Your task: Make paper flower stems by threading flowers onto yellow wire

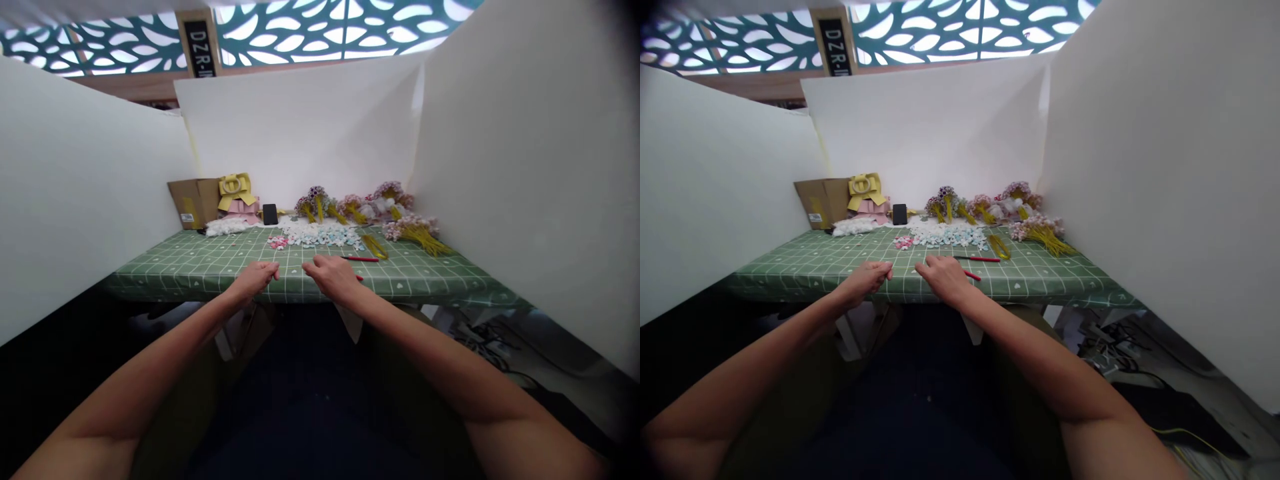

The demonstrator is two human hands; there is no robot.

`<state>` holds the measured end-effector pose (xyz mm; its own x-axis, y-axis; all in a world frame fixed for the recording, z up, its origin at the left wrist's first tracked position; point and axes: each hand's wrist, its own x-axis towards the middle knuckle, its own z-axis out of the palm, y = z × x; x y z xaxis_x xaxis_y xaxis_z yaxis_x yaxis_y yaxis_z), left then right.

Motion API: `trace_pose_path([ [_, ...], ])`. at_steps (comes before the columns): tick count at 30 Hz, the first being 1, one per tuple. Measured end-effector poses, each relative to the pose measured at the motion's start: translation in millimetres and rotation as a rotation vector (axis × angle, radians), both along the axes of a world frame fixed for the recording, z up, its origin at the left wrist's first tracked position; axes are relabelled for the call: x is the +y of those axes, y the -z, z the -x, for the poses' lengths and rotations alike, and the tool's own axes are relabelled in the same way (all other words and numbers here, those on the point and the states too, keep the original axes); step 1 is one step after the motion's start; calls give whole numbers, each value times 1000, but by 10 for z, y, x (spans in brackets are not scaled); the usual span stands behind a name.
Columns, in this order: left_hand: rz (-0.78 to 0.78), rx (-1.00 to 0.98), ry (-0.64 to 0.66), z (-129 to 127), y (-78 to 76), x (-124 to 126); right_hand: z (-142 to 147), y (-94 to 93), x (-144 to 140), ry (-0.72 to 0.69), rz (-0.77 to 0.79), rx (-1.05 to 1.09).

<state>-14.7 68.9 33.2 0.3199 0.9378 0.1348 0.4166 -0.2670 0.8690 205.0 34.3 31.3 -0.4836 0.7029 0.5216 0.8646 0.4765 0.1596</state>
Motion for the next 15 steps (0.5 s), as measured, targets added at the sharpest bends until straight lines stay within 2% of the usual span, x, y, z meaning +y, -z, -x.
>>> trace_pose_path([
  [2, 83, -89, 40, -10, 38, 16, 22, 36, -4, -4, -36, -87],
  [3, 69, -86, 62, -9, 31, 8, 18, 31, -6, -1, -20, -70],
  [4, 15, -57, 79, -5, 8, -9, 7, 11, -7, -7, 18, -15],
  [6, -205, 34, 94, 14, -76, -71, -36, -69, -14, -90, 165, 184],
  [7, -354, 75, 93, 27, -132, -116, -67, -124, -22, -162, 283, 310],
  [9, -655, 126, 107, 53, -250, -219, -140, -243, -50, -328, 618, 511],
  [11, -863, 153, 138, 66, -339, -306, -203, -330, -76, -451, 966, 576],
  [12, -917, 164, 138, 65, -359, -328, -219, -348, -81, -478, 1069, 574],
  [13, -927, 176, 122, 59, -357, -330, -221, -343, -78, -474, 1093, 566],
  [14, -889, 188, 92, 49, -334, -312, -207, -316, -67, -434, 1029, 556],
  [15, -804, 197, 52, 36, -290, -275, -181, -271, -51, -358, 884, 538],
])
